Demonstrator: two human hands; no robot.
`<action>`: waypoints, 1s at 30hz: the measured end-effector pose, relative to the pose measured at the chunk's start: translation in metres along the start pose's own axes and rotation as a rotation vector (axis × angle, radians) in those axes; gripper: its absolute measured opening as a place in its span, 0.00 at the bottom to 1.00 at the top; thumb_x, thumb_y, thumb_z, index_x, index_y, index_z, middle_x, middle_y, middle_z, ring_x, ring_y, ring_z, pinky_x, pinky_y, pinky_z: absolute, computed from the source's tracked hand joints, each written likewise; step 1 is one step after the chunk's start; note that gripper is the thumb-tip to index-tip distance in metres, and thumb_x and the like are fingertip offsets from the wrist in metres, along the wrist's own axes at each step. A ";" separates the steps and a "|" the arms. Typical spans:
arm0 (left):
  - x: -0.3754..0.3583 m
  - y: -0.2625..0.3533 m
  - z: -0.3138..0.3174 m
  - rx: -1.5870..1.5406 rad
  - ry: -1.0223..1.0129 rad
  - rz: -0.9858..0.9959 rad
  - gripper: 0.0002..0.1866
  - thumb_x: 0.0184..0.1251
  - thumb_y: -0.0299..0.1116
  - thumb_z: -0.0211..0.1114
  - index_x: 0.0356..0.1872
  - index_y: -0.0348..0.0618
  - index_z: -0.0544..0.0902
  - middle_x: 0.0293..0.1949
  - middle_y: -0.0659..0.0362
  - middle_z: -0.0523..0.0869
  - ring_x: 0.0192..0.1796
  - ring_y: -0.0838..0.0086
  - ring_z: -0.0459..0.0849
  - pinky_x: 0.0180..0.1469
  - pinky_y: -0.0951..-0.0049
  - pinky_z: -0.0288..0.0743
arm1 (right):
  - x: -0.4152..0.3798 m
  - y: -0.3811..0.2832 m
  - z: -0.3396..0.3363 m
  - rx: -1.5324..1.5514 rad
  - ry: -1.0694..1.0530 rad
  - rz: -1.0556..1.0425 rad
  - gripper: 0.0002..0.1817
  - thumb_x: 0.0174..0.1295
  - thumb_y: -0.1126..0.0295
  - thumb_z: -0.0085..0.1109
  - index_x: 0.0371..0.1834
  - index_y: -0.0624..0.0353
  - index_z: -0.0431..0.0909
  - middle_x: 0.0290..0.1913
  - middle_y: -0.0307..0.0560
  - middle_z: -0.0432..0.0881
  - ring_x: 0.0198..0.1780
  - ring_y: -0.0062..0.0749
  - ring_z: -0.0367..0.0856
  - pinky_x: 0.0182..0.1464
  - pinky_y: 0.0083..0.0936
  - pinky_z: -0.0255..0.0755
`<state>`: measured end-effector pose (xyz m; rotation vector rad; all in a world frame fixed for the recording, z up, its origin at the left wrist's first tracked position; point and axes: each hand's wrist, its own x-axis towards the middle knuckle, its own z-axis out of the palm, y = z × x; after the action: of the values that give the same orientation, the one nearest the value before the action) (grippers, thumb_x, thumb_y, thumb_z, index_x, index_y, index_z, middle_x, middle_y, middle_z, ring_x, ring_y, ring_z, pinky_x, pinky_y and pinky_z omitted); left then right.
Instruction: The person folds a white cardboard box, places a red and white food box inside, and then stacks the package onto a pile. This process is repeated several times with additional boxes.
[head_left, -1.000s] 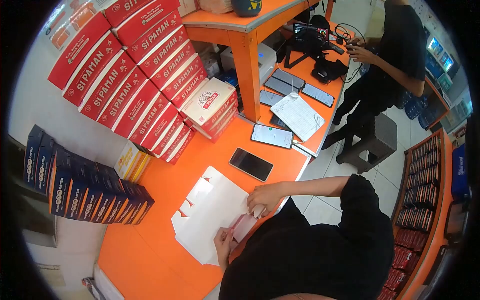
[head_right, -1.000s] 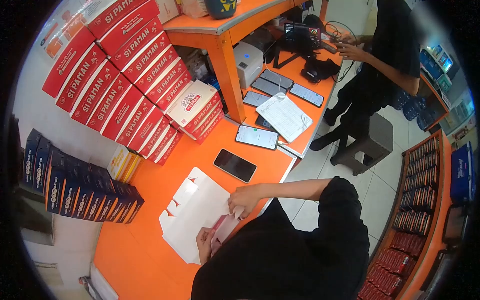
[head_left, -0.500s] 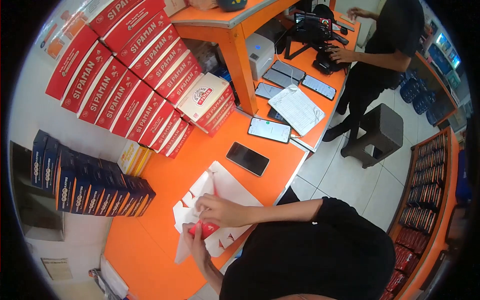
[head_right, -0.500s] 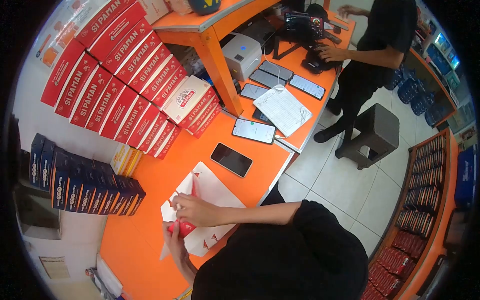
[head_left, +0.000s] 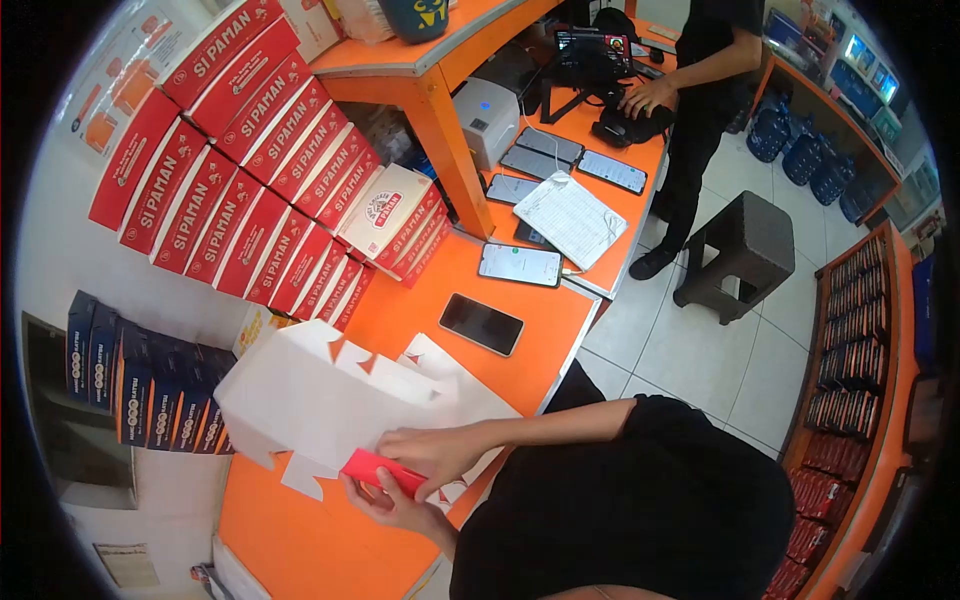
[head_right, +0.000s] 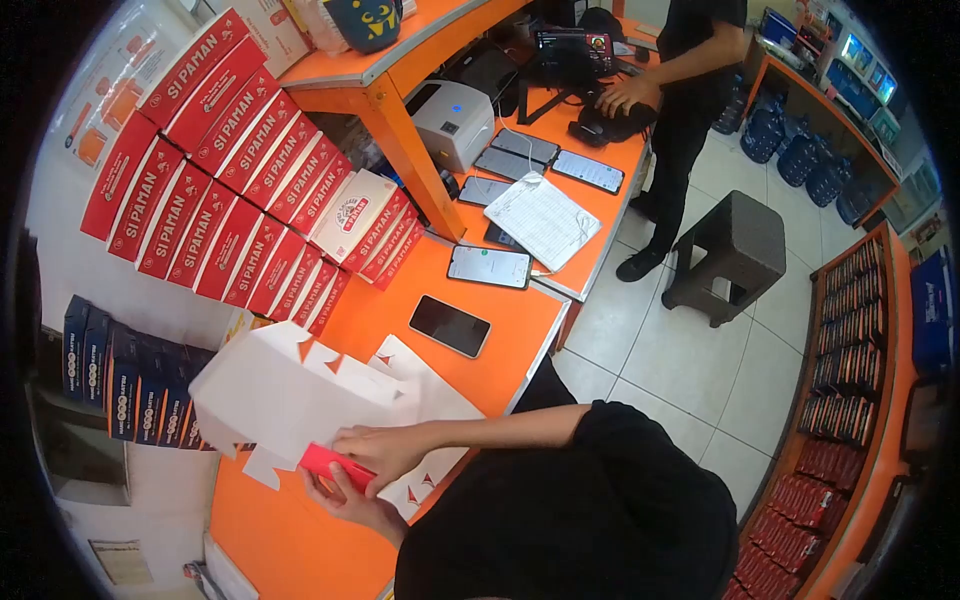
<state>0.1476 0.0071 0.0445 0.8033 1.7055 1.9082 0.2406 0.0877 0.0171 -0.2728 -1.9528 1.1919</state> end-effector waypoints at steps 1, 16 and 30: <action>0.005 -0.010 -0.016 0.170 -0.104 0.129 0.32 0.58 0.22 0.66 0.63 0.36 0.64 0.63 0.50 0.67 0.64 0.62 0.67 0.63 0.65 0.65 | 0.002 0.001 -0.003 -0.149 0.049 -0.135 0.24 0.54 0.68 0.64 0.52 0.65 0.67 0.46 0.51 0.71 0.47 0.38 0.74 0.47 0.29 0.72; 0.008 -0.010 -0.026 0.394 -0.067 0.527 0.27 0.55 0.18 0.62 0.56 0.36 0.62 0.56 0.45 0.68 0.62 0.59 0.68 0.66 0.61 0.62 | 0.000 -0.047 -0.026 0.411 0.307 0.364 0.23 0.42 0.68 0.76 0.37 0.66 0.74 0.32 0.43 0.78 0.36 0.30 0.76 0.38 0.26 0.73; 0.050 0.033 -0.043 -0.466 -0.176 -0.179 0.33 0.67 0.45 0.52 0.68 0.39 0.53 0.68 0.48 0.56 0.69 0.55 0.59 0.68 0.58 0.59 | -0.002 -0.003 -0.049 -0.590 -0.240 0.249 0.21 0.56 0.51 0.62 0.44 0.54 0.76 0.39 0.50 0.73 0.41 0.37 0.74 0.44 0.32 0.69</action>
<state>0.0830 0.0057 0.0803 0.5928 1.1226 1.9358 0.2786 0.1167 0.0290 -0.7208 -2.5138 0.7914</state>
